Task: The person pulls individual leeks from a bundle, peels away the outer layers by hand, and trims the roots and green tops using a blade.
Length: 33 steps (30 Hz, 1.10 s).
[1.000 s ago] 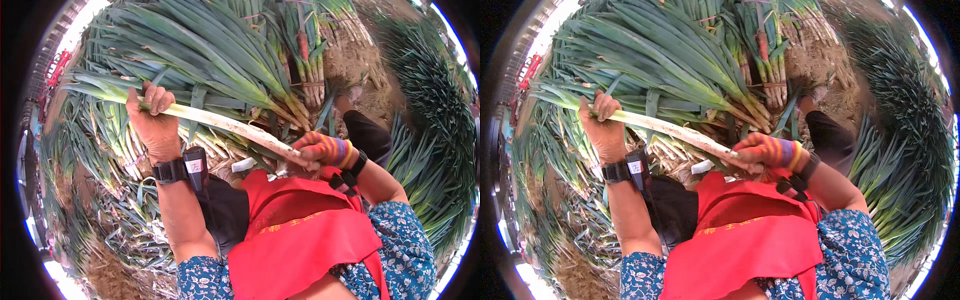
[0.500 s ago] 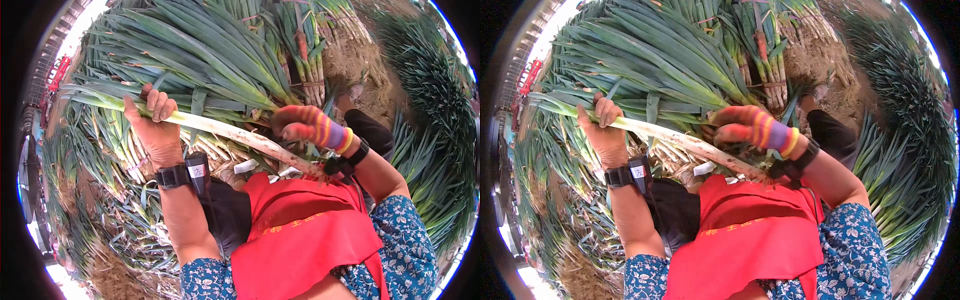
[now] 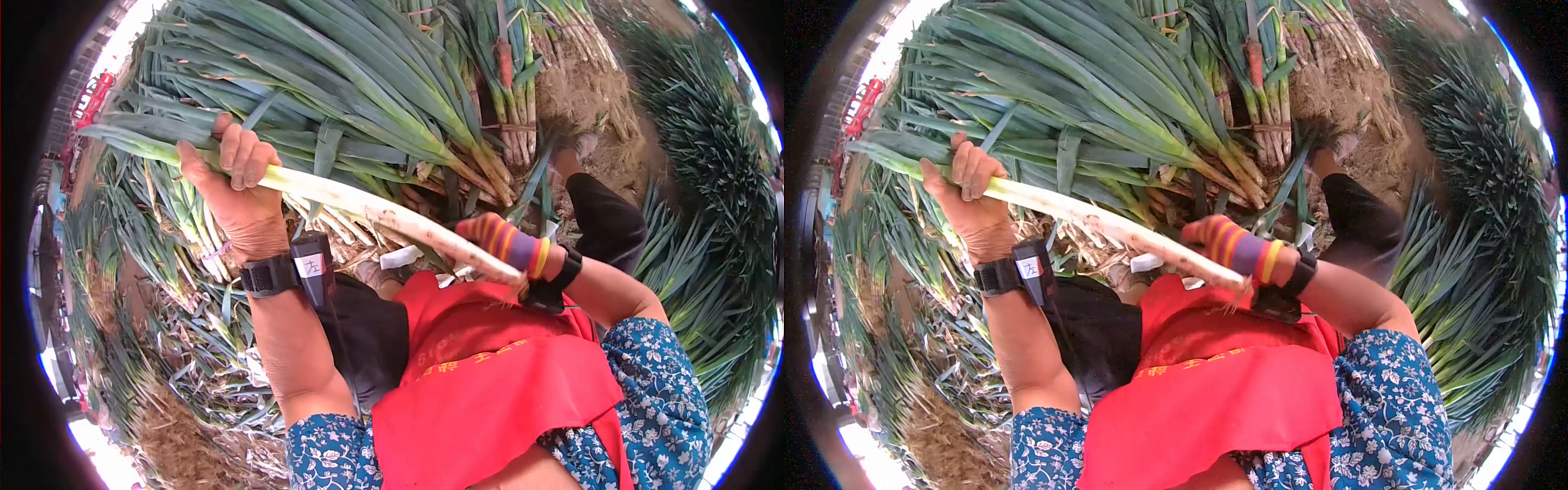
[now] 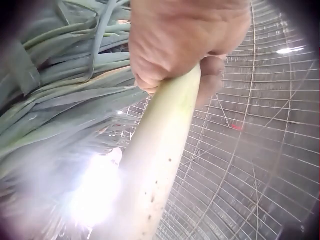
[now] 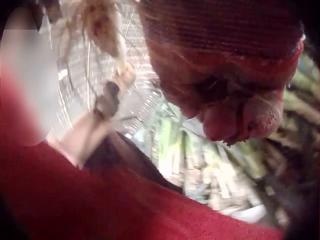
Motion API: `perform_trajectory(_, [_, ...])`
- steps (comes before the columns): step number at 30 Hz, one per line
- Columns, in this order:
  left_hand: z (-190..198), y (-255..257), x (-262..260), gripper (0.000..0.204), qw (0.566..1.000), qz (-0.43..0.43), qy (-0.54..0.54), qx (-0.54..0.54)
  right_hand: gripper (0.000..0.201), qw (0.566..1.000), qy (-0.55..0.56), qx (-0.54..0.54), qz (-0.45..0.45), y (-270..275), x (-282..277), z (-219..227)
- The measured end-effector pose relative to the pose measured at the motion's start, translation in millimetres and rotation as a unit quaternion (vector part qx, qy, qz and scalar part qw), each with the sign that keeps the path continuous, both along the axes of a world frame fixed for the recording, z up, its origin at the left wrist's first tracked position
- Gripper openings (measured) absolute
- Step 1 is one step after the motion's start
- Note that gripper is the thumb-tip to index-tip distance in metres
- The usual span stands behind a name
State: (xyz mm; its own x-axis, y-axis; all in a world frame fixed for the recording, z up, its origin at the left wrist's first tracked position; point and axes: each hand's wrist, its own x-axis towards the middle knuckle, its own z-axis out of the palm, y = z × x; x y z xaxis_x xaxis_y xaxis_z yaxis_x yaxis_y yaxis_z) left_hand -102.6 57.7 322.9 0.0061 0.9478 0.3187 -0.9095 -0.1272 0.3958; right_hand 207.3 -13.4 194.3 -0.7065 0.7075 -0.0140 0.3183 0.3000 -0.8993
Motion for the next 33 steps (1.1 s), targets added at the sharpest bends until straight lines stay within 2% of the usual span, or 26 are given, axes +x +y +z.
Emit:
perform_trajectory(1, [0, -1, -3, 0.046, 1.0, 0.005, -0.01, -0.005, 0.021, 0.999, 0.023, -0.019, -0.014, -4, 25, -58])
perform_trajectory(3, [-1, -2, -7, 0.046, 1.0, 0.018, -0.003, -0.024, 0.018, 0.994, -0.079, -0.016, -0.069, -7, 45, -72])
perform_trajectory(4, [-1, -2, -7, 0.046, 0.999, 0.023, 0.005, -0.043, 0.019, 0.98, -0.157, 0.059, -0.106, -5, 59, -75])
perform_trajectory(5, [-3, -3, -5, 0.044, 0.996, 0.045, 0.041, -0.061, 0.023, 0.972, -0.193, 0.07, -0.116, 4, 70, -79])
perform_trajectory(6, [-4, -3, 0, 0.044, 0.997, 0.041, 0.042, -0.059, 0.026, 0.962, -0.229, 0.081, -0.127, 13, 65, -46])
perform_trajectory(8, [-8, 1, 18, 0.042, 0.958, 0.174, 0.127, -0.188, 0.038, 0.958, -0.092, 0.184, -0.2, 24, 42, 8])
perform_trajectory(10, [-10, 2, 41, 0.035, 0.935, 0.234, 0.143, -0.226, 0.057, 0.944, 0.055, 0.246, -0.214, 37, 5, 49])
perform_trajectory(12, [-10, 2, 64, 0.03, 0.929, 0.256, 0.139, -0.23, 0.076, 0.903, -0.009, 0.392, -0.177, 47, -38, 65])
perform_trajectory(14, [-2, -4, 87, 0.029, 0.933, 0.25, 0.128, -0.224, 0.076, 0.883, -0.126, 0.413, -0.182, 59, -83, 67])
perform_trajectory(15, [0, -6, 94, 0.027, 0.934, 0.251, 0.119, -0.223, 0.076, 0.882, -0.13, 0.414, -0.183, 64, -92, 68])
perform_trajectory(17, [-4, -9, 95, 0.028, 0.931, 0.241, 0.133, -0.241, 0.064, 0.949, -0.119, 0.239, -0.169, 73, -102, 67])
perform_trajectory(18, [-7, -12, 93, 0.029, 0.925, 0.235, 0.149, -0.26, 0.064, 0.95, -0.122, 0.236, -0.164, 70, -101, 57])
perform_trajectory(20, [-15, -15, 94, 0.028, 0.928, 0.22, 0.165, -0.253, 0.056, 0.919, -0.225, 0.289, -0.148, 61, -85, 21])
perform_trajectory(22, [-12, -15, 79, 0.027, 0.926, 0.233, 0.167, -0.246, 0.045, 0.937, -0.244, 0.201, -0.147, 53, -34, -24])
perform_trajectory(24, [-13, -16, 66, 0.031, 0.937, 0.208, 0.179, -0.215, 0.039, 0.893, -0.326, 0.292, -0.105, 27, 8, -52])
perform_trajectory(25, [-11, -16, 67, 0.031, 0.939, 0.191, 0.179, -0.222, 0.038, 0.876, -0.352, 0.317, -0.089, 15, 17, -53])
perform_trajectory(27, [-14, -15, 62, 0.03, 0.94, 0.174, 0.185, -0.229, 0.039, 0.907, -0.329, 0.232, -0.123, 3, 20, -48])
perform_trajectory(30, [-17, -4, 52, 0.029, 0.959, 0.165, 0.167, -0.157, 0.03, 0.925, -0.26, 0.206, -0.183, 8, 16, -21])
perform_trajectory(31, [-14, -5, 59, 0.028, 0.959, 0.148, 0.186, -0.154, 0.038, 0.944, -0.23, 0.151, -0.184, 10, 14, -11])
perform_trajectory(32, [-13, -6, 65, 0.026, 0.958, 0.13, 0.205, -0.153, 0.038, 0.944, -0.229, 0.153, -0.183, 12, 13, 1])
perform_trajectory(33, [-24, -5, 70, 0.024, 0.971, 0.062, 0.202, -0.113, 0.04, 0.967, -0.194, 0.084, -0.14, 14, 12, 17])
